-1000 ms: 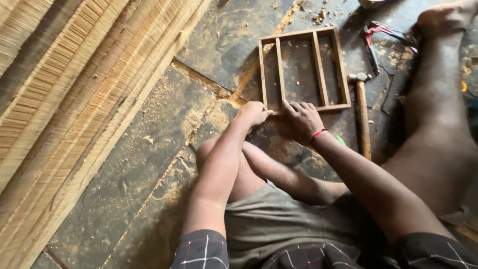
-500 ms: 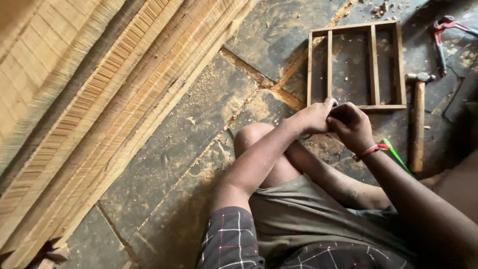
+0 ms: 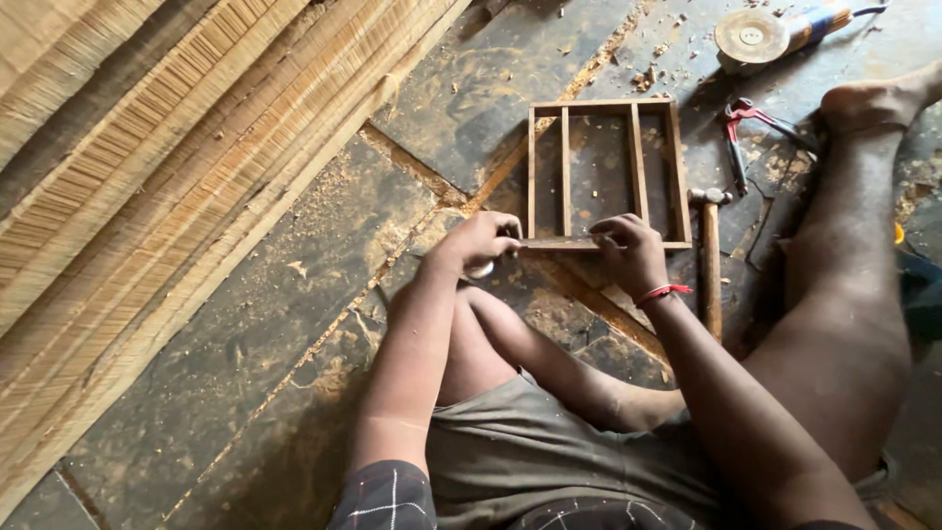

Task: The person is assembling a wooden frame by measuring dimensions and aligning pieces of wood, using a measuring tape while sitting on the floor.

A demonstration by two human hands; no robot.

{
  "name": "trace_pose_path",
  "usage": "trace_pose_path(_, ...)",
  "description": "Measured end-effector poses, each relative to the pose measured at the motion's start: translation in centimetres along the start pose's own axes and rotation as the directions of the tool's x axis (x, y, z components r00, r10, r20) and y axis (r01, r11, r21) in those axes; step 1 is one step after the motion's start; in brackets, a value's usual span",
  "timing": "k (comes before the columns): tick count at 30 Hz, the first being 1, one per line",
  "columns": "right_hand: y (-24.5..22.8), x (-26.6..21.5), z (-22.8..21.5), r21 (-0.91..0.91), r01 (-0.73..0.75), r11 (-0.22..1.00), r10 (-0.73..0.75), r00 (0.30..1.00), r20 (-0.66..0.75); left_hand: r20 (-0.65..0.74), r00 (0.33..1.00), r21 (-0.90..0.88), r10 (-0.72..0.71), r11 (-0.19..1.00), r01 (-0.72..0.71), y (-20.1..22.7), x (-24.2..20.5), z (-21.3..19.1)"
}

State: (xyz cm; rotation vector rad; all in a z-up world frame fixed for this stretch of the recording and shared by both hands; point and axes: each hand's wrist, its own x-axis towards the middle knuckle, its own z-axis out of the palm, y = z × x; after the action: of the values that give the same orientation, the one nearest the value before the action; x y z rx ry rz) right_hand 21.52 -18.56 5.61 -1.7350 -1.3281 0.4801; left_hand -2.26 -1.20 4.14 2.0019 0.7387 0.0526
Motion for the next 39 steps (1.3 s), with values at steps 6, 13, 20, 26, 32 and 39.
trace_pose_path(6, -0.5, -0.3, 1.0, -0.066, 0.122, 0.99, -0.118, 0.991, 0.061, -0.146, 0.93, 0.187, -0.337, 0.914, 0.361, -3.1, -1.1, -2.0)
trace_pose_path(13, -0.2, 0.6, 3.2, -0.174, 0.236, 0.956, -0.218, 0.969, 0.115, -0.231, 0.935, 0.304, -0.268, 0.893, 0.331, -4.4, -0.6, -1.0)
trace_pose_path(20, 1.1, 1.8, 5.5, -0.197, 0.114, 0.974, -0.1, 0.992, 0.079, -0.181, 0.945, 0.235, -0.271, 0.921, 0.309, -2.6, -0.1, -0.1)
trace_pose_path(26, 1.9, 2.0, 6.6, -0.249, 0.065, 0.966, -0.058, 0.998, 0.035, -0.177, 0.957, 0.219, -0.229, 0.939, 0.265, -3.4, 0.6, -0.1)
trace_pose_path(32, 1.8, 2.2, 6.4, -0.226, 0.076, 0.971, -0.07, 0.997, 0.032, -0.141, 0.956, 0.221, -0.256, 0.933, 0.282, -3.6, 1.0, -0.4)
trace_pose_path(39, 1.4, 2.2, 6.0, -0.241, 0.089, 0.966, -0.079, 0.996, 0.05, -0.141, 0.97, 0.247, -0.196, 0.942, 0.227, -3.8, 1.1, -0.4)
